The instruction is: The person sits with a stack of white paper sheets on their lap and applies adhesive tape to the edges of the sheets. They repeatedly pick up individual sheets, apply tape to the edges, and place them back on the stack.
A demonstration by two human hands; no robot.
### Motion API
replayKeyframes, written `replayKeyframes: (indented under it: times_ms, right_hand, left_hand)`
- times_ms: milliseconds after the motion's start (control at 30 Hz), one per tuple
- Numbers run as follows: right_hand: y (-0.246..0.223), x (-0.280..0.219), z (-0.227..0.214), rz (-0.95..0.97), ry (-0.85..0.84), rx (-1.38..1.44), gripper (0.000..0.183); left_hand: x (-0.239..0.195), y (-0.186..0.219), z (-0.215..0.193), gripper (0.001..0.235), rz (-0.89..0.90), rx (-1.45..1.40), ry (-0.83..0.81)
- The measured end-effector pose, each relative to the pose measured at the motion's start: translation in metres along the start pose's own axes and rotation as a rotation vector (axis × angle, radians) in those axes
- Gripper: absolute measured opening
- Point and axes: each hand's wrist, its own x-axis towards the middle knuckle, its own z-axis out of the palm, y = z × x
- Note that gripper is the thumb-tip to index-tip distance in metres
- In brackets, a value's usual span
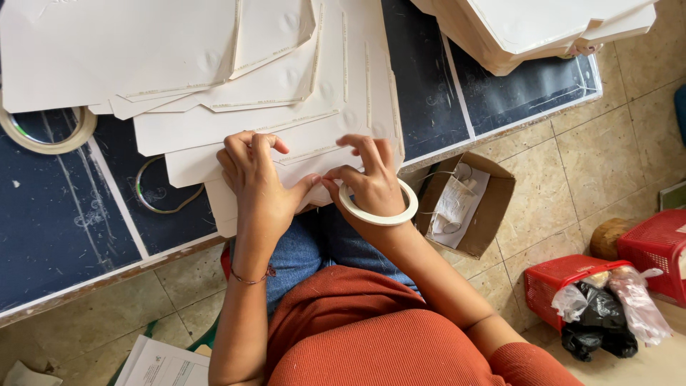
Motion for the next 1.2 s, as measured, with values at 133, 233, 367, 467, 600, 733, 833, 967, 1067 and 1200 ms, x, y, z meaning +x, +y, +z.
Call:
replayKeyframes:
  times_ms: [133, 233, 367, 467, 600, 733, 833, 967, 1067, 1200]
  right_hand:
    - [0.021, 0.002, -0.019, -0.020, 0.101, 0.116, 0.008]
    - [0.046, 0.012, -0.066, 0.051, 0.129, 0.042, 0.015]
    - [0.058, 0.012, -0.070, 0.092, 0.121, 0.009, 0.018]
    - [0.061, 0.011, -0.061, 0.114, 0.122, 0.003, 0.022]
    - [0.064, 0.012, -0.059, 0.090, 0.113, -0.006, 0.020]
    - [0.068, 0.011, -0.057, 0.043, 0.088, -0.060, 0.020]
    - [0.066, 0.014, -0.058, 0.004, 0.109, -0.067, 0.020]
    - [0.051, 0.022, -0.077, 0.023, 0.152, 0.012, 0.016]
    - [0.041, 0.026, -0.086, 0.050, 0.185, 0.067, 0.010]
    - [0.038, 0.033, -0.068, -0.039, 0.135, 0.043, 0.008]
  left_hand:
    - [0.002, 0.002, -0.004, 0.074, 0.000, -0.026, 0.007]
    - [0.001, 0.003, -0.003, 0.071, -0.017, -0.009, 0.007]
    - [0.002, 0.004, -0.003, 0.069, 0.004, -0.002, -0.004]
    - [-0.002, 0.004, -0.001, 0.066, -0.004, 0.009, 0.016]
    - [-0.006, 0.014, 0.009, 0.061, -0.006, 0.028, 0.035]
    - [0.007, 0.041, 0.044, 0.054, 0.075, -0.015, 0.067]
    - [0.022, 0.075, 0.065, 0.051, 0.133, -0.115, 0.045]
    - [0.016, 0.085, 0.058, 0.070, 0.246, -0.191, 0.002]
    - [0.014, 0.068, 0.031, 0.038, 0.288, 0.201, 0.200]
    - [0.035, 0.035, 0.008, 0.024, 0.454, 0.404, 0.378]
